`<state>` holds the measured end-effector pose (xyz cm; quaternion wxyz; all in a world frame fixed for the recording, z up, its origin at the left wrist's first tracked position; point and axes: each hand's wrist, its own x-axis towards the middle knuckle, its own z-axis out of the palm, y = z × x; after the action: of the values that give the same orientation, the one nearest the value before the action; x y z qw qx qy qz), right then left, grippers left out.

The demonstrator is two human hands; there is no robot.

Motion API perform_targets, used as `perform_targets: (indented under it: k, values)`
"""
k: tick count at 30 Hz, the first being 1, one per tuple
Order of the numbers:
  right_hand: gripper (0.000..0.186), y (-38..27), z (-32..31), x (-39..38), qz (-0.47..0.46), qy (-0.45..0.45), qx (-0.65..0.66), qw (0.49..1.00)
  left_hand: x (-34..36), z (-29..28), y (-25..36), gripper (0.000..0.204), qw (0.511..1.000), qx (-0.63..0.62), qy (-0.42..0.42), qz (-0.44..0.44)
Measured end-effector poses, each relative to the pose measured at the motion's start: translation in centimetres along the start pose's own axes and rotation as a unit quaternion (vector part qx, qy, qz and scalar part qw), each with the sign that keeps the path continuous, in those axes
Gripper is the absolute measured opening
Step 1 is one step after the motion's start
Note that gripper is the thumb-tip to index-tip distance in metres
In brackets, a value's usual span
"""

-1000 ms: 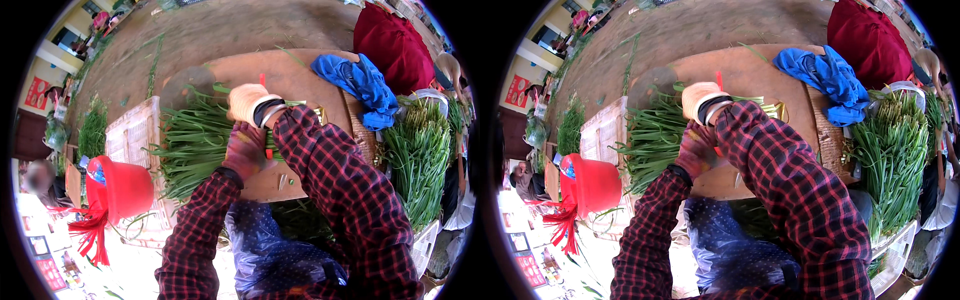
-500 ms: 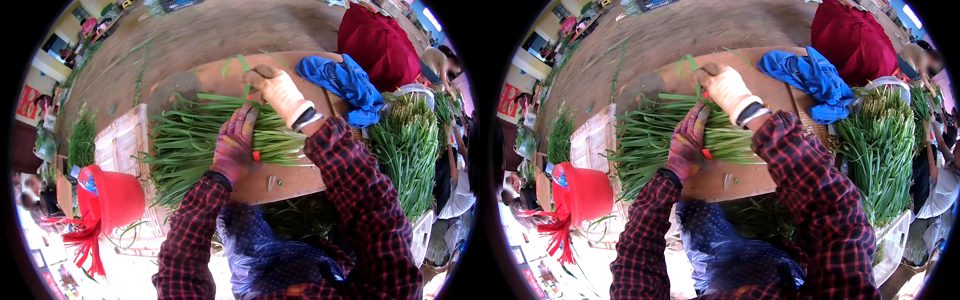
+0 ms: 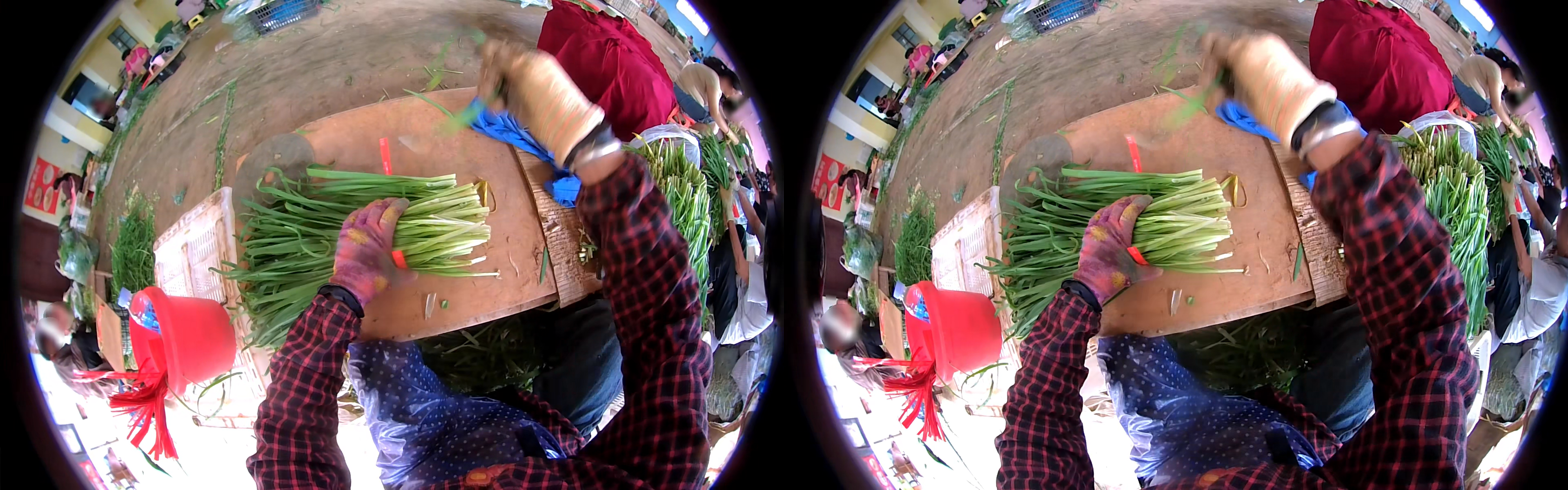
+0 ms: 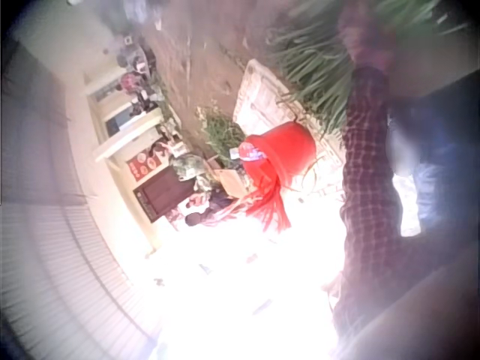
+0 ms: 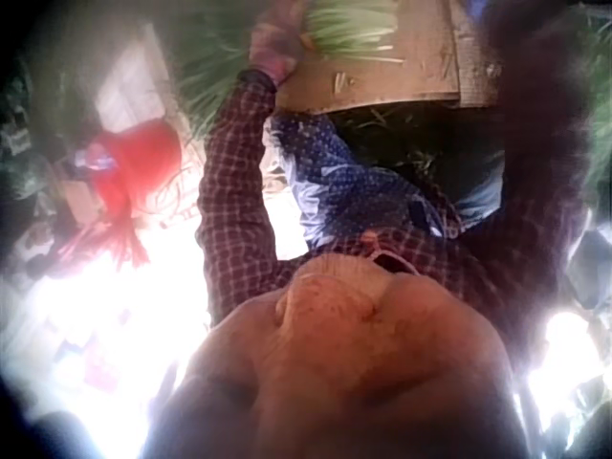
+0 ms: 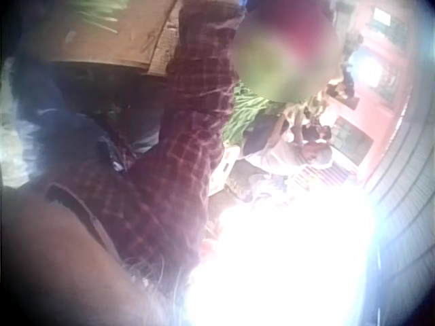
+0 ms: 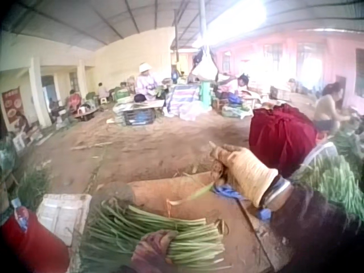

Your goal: The person sorts bunches of green leaves, ties them with red plastic strips, and trims the root ends with a cleaver.

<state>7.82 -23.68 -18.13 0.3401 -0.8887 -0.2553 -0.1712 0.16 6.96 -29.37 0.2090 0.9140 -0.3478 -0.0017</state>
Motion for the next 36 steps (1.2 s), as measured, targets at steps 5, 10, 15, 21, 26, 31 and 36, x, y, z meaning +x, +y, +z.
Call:
perform_targets:
  k: [5,10,15,21,26,31,36]
  values:
    - [0.024,5.3,-0.8,4.9,0.242,0.072,-0.199,0.947,0.2,0.5,-0.2,0.103,0.999,-0.015,0.020,0.035]
    - [0.021,0.6,10.5,1.6,0.023,-0.274,-0.353,0.894,0.4,0.3,-0.2,0.112,0.999,0.022,0.019,0.018]
    - [0.023,-2.4,16.0,-1.4,0.107,-0.344,-0.174,0.916,0.8,0.7,0.2,0.117,0.999,0.053,0.011,-0.003]
    - [0.022,-1.9,15.1,0.2,0.055,-0.414,-0.158,0.895,1.8,-1.1,-0.9,0.124,0.995,0.014,-0.087,-0.044]
    - [0.039,2.5,15.6,2.0,-0.107,-0.419,-0.249,0.866,3.2,-1.5,-0.8,0.128,0.984,0.065,-0.153,-0.056]
    - [0.041,5.4,18.0,0.3,-0.091,-0.231,-0.195,0.949,3.6,-1.0,-0.4,0.125,0.986,0.068,-0.140,-0.052]
    - [0.046,-2.3,14.4,0.0,0.207,-0.176,0.067,0.960,1.2,-0.7,-1.5,0.129,0.992,0.071,-0.079,-0.068]
